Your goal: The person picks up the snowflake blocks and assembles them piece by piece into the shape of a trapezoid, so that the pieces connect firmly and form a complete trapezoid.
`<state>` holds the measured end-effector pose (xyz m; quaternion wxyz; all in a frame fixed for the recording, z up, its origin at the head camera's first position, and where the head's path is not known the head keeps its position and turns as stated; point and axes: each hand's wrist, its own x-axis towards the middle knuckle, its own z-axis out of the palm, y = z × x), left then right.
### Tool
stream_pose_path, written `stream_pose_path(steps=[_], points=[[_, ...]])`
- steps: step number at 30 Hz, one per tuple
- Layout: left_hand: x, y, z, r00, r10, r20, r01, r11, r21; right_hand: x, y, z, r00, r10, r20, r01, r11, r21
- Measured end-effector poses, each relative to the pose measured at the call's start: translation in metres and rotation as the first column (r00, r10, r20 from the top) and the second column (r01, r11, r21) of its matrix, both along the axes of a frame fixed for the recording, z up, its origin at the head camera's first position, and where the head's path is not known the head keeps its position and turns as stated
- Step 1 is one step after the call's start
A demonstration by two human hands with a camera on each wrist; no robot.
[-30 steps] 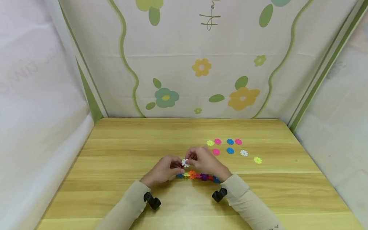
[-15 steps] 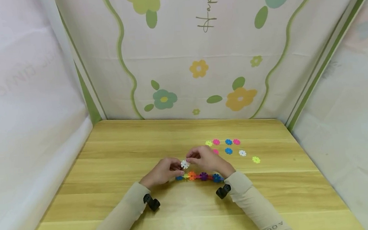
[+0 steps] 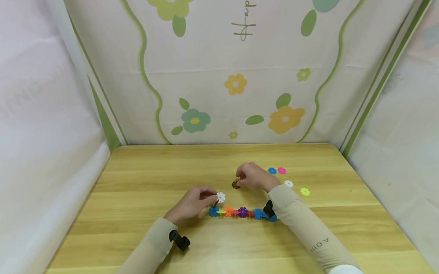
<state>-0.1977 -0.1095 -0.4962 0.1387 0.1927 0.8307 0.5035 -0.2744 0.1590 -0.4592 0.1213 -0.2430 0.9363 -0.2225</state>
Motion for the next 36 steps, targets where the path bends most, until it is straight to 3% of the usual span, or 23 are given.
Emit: stream_pose_path(steps=[7, 12, 17, 22, 29, 36], points=[[-0.003, 0.007, 0.0, 1.0, -0.009, -0.015, 0.009, 1.0, 0.018, -0.003, -0.002, -0.015, 1.0, 0.004, 0.004, -0.004, 1.0, -0.012], [-0.004, 0.009, 0.0, 1.0, -0.012, -0.013, 0.013, 0.999, 0.035, 0.0, 0.0, -0.014, 1.0, 0.0, -0.003, -0.001, 0.995, -0.096], [-0.006, 0.009, -0.002, 1.0, -0.028, 0.012, 0.027, 0.997, 0.078, 0.006, 0.004, -0.004, 0.997, 0.072, -0.01, -0.073, 0.978, -0.196], [-0.007, 0.01, -0.004, 0.999, -0.034, 0.002, 0.034, 0.996, 0.086, 0.013, 0.005, 0.002, 0.988, 0.145, -0.057, -0.155, 0.961, -0.23], [-0.005, 0.009, -0.004, 0.999, -0.041, -0.004, 0.041, 0.996, 0.078, 0.026, 0.002, 0.0, 0.969, 0.22, -0.11, -0.242, 0.929, -0.281], [-0.004, 0.01, -0.001, 0.999, -0.045, -0.027, 0.047, 0.997, 0.06, 0.03, -0.003, -0.002, 0.95, 0.267, -0.165, -0.305, 0.909, -0.285]])
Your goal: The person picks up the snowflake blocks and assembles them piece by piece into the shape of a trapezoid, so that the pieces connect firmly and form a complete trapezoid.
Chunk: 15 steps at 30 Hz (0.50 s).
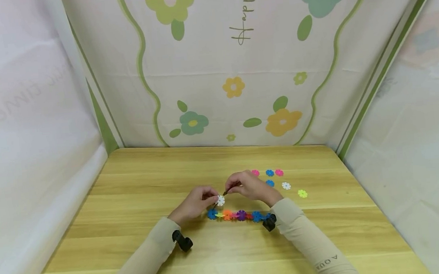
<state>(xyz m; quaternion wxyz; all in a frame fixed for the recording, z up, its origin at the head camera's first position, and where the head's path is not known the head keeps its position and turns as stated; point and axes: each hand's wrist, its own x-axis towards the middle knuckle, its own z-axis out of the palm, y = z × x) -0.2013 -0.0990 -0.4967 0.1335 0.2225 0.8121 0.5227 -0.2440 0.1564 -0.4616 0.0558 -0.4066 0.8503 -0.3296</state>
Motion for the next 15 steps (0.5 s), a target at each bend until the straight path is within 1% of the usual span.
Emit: stream_pose_path(steps=[5, 8, 11, 13, 15], points=[[-0.001, 0.002, -0.001, 1.0, 0.001, -0.012, -0.001, 1.0, -0.006, 0.001, -0.002, -0.001, 0.999, 0.034, -0.018, -0.034, 0.999, -0.005], [-0.001, 0.004, -0.001, 0.999, 0.018, -0.031, -0.018, 1.0, -0.01, 0.002, -0.003, -0.002, 0.997, 0.046, -0.057, -0.046, 0.999, 0.001], [0.0, 0.008, -0.001, 0.997, 0.056, -0.058, -0.057, 0.998, -0.016, 0.005, -0.005, -0.001, 0.99, 0.077, -0.119, -0.077, 0.997, 0.004], [0.001, 0.011, -0.001, 0.993, 0.082, -0.08, -0.084, 0.996, -0.019, 0.007, -0.007, 0.0, 0.979, 0.1, -0.176, -0.1, 0.995, 0.012], [0.002, 0.013, 0.0, 0.991, 0.105, -0.086, -0.107, 0.994, -0.019, 0.007, -0.008, 0.001, 0.968, 0.118, -0.223, -0.116, 0.993, 0.021]])
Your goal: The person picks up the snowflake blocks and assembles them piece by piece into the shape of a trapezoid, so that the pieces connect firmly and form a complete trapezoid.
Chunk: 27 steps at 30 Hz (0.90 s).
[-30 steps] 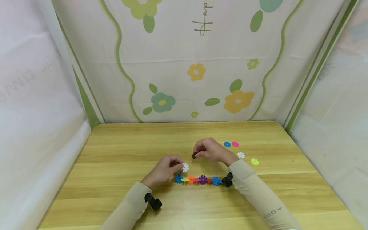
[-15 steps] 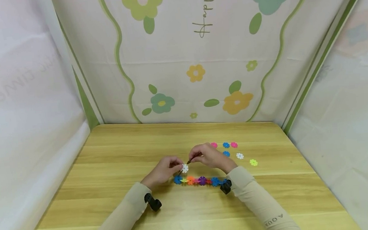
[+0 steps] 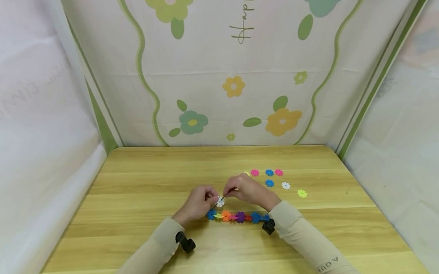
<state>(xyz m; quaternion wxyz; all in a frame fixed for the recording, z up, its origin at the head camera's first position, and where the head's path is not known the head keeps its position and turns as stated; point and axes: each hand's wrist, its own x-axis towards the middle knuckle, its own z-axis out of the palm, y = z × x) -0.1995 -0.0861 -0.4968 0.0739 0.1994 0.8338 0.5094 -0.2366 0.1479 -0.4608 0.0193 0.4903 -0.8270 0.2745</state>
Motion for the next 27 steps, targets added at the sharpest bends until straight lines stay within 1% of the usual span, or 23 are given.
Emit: stream_pose_path(steps=[2, 3, 8, 11, 12, 15, 17, 20, 23, 27], points=[[0.0, 0.001, 0.0, 1.0, 0.006, -0.006, -0.006, 1.0, 0.001, 0.0, -0.002, 0.001, 0.999, 0.003, -0.034, -0.003, 1.0, 0.009], [-0.001, 0.001, 0.001, 1.0, 0.005, -0.005, -0.005, 1.0, 0.001, 0.0, -0.002, 0.001, 1.0, -0.006, -0.03, 0.007, 1.0, 0.016], [-0.003, -0.001, 0.003, 1.0, -0.019, 0.016, 0.019, 1.0, -0.01, -0.002, -0.001, 0.002, 0.998, -0.051, 0.022, 0.048, 0.994, 0.094], [-0.002, -0.002, 0.004, 0.999, -0.031, 0.035, 0.031, 0.999, -0.014, -0.006, 0.008, 0.005, 0.992, -0.107, 0.068, 0.097, 0.985, 0.144], [-0.001, -0.003, 0.004, 0.999, -0.033, 0.042, 0.033, 0.999, -0.012, -0.009, 0.012, 0.007, 0.988, -0.131, 0.085, 0.117, 0.981, 0.152], [0.0, -0.004, 0.004, 0.998, -0.028, 0.061, 0.029, 0.999, -0.014, -0.018, 0.028, 0.015, 0.971, -0.22, 0.093, 0.201, 0.964, 0.177], [0.0, -0.005, 0.004, 0.997, -0.02, 0.069, 0.021, 1.0, -0.023, -0.026, 0.038, 0.02, 0.957, -0.277, 0.087, 0.256, 0.947, 0.195], [0.0, -0.006, 0.004, 0.997, -0.018, 0.076, 0.021, 0.999, -0.032, -0.04, 0.053, 0.023, 0.935, -0.343, 0.093, 0.315, 0.921, 0.229], [-0.002, -0.005, 0.003, 0.997, -0.032, 0.077, 0.034, 0.999, -0.035, -0.051, 0.063, 0.021, 0.913, -0.393, 0.113, 0.353, 0.897, 0.265], [-0.004, -0.003, 0.001, 0.995, -0.054, 0.079, 0.057, 0.998, -0.033, -0.059, 0.067, 0.011, 0.897, -0.425, 0.118, 0.378, 0.878, 0.293]])
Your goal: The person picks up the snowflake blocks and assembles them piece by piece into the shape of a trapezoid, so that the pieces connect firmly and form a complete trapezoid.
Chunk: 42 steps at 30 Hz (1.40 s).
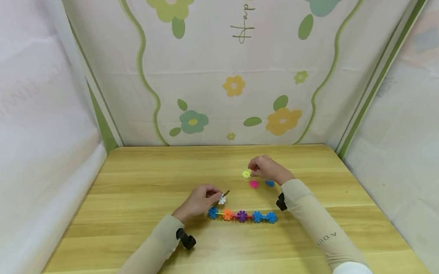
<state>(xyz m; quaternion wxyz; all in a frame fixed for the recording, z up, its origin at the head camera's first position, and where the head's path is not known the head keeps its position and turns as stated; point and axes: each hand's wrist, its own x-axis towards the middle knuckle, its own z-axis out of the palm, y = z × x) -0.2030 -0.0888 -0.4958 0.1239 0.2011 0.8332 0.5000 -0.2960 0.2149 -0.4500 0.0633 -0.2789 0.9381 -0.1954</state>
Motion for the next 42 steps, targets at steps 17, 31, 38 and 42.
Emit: stream_pose_path(steps=[17, 31, 38, 42], points=[[-0.004, 0.008, 0.004, 0.996, -0.041, 0.08, 0.037, 0.998, 0.049, -0.015, -0.011, -0.028, 0.998, -0.048, 0.033, 0.049, 0.999, -0.007], [-0.006, 0.007, 0.006, 0.99, -0.119, 0.074, 0.114, 0.991, 0.066, 0.006, -0.008, -0.016, 0.985, -0.133, 0.106, 0.137, 0.99, -0.026], [-0.003, 0.007, 0.006, 0.989, -0.139, 0.053, 0.135, 0.988, 0.07, 0.032, -0.012, -0.002, 0.984, -0.117, 0.136, 0.136, 0.981, -0.139], [-0.005, 0.007, 0.003, 0.988, -0.146, 0.05, 0.141, 0.987, 0.083, 0.045, -0.015, 0.0, 0.981, -0.096, 0.166, 0.134, 0.962, -0.239]])
